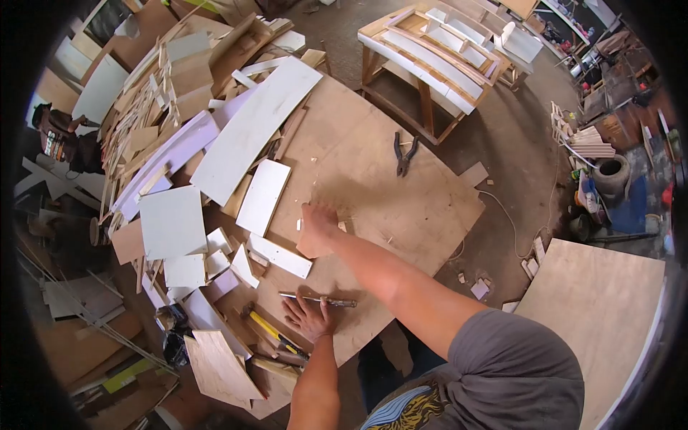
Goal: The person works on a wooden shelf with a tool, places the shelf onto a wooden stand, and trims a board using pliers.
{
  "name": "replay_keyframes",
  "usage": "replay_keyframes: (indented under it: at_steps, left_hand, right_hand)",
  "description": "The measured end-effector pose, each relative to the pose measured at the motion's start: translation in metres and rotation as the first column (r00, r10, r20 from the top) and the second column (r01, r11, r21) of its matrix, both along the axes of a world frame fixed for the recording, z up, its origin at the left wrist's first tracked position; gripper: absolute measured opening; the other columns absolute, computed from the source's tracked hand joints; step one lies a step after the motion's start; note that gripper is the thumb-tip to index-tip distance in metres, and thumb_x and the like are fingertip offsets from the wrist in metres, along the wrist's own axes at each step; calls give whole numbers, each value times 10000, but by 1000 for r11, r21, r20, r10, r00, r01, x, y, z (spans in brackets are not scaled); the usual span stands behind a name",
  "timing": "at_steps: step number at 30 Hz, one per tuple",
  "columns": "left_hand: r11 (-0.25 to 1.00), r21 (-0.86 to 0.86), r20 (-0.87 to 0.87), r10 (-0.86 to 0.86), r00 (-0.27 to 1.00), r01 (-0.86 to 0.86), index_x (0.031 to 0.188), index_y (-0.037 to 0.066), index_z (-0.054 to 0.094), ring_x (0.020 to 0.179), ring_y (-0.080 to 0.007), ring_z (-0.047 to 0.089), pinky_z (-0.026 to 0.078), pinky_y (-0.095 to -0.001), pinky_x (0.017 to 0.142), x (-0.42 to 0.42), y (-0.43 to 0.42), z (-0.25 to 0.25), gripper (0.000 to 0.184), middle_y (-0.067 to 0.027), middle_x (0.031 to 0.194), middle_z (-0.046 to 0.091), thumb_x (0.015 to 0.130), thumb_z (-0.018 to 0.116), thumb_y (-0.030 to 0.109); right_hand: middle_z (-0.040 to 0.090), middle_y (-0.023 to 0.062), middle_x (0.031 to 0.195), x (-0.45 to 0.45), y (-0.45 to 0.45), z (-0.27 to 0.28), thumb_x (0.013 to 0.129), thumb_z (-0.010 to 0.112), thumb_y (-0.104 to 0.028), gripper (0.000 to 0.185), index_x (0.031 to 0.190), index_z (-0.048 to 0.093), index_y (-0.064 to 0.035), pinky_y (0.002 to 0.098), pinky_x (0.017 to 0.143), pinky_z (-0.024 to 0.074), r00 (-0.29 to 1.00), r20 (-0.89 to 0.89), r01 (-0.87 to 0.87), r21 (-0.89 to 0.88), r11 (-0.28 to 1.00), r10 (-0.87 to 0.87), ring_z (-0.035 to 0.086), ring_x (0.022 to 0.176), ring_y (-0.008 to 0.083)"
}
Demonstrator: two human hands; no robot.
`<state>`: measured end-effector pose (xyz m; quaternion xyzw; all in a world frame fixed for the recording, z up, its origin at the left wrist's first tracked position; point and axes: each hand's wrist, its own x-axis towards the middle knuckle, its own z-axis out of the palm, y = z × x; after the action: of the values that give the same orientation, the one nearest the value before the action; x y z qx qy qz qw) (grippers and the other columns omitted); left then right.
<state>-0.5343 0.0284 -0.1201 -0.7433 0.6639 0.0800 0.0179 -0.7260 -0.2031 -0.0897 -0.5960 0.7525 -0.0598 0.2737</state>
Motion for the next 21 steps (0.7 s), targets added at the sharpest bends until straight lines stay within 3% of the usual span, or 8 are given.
replay_keyframes:
  at_steps: [2,7,11,15,18,19,20,21]
  left_hand:
    - [1000,-7,6,-12,1000,12,1604,173,268,1565,-343,84,110,-579,1228,1,2,1,858,-176,1681,146,933,483,663]
    - [1000,-9,9,-7,1000,7,1609,178,260,1563,-358,79,95,-580,1223,2,4,-6,864,-191,1675,166,939,453,687]
    - [999,-51,15,-7,1000,7,1610,189,262,1565,-340,83,104,-578,1223,0,8,-6,865,-174,1676,179,946,389,728]
    - [999,-50,-100,-4,995,-1,1616,189,245,1561,-349,99,107,-576,1225,5,11,-3,915,-178,1671,192,921,408,761]
    - [979,-188,-334,8,943,-75,1610,187,269,1560,-352,76,75,-572,1228,15,23,-17,912,-195,1668,179,916,447,752]
    - [957,-287,-109,3,994,-34,1533,93,422,1452,-377,369,260,-566,1185,8,34,-13,806,-237,1555,400,957,523,648]
    - [988,-150,-437,-36,899,-33,1474,62,479,1341,-361,466,341,-536,1123,7,49,-8,737,-228,1459,483,972,543,598]
    - [1000,-24,-716,-28,698,15,1416,32,535,1231,-345,562,421,-507,1061,4,60,-1,672,-219,1362,566,987,563,548]
  right_hand:
    - [691,166,1130,-3,1,-25,874,676,-155,276,1128,635,-55,425,902,540,999,-13,37,-96,995,-38,654,1119,327]
    - [710,162,1048,-24,41,0,945,606,-209,209,1078,625,-49,471,827,551,999,-44,11,-331,944,-27,685,1017,356]
    - [701,210,954,-39,99,26,956,589,-227,211,1043,595,-34,522,778,533,968,219,181,-273,945,-122,686,913,409]
    - [695,223,921,-43,188,47,960,579,-214,191,1042,578,-42,537,754,522,939,296,261,-272,926,-178,680,886,429]
    - [694,222,917,-45,260,62,948,582,-161,157,1053,575,-45,532,740,522,929,350,251,-353,901,-121,679,892,425]
    - [693,222,916,-41,283,59,942,585,-141,149,1055,573,-45,530,735,521,922,374,248,-387,888,-95,679,892,424]
    - [692,222,915,-34,305,57,931,588,-121,144,1052,571,-45,529,733,520,921,382,243,-404,882,-79,678,890,425]
    - [691,222,915,-26,323,55,920,591,-101,142,1048,569,-45,528,731,518,920,388,236,-424,874,-60,676,889,426]
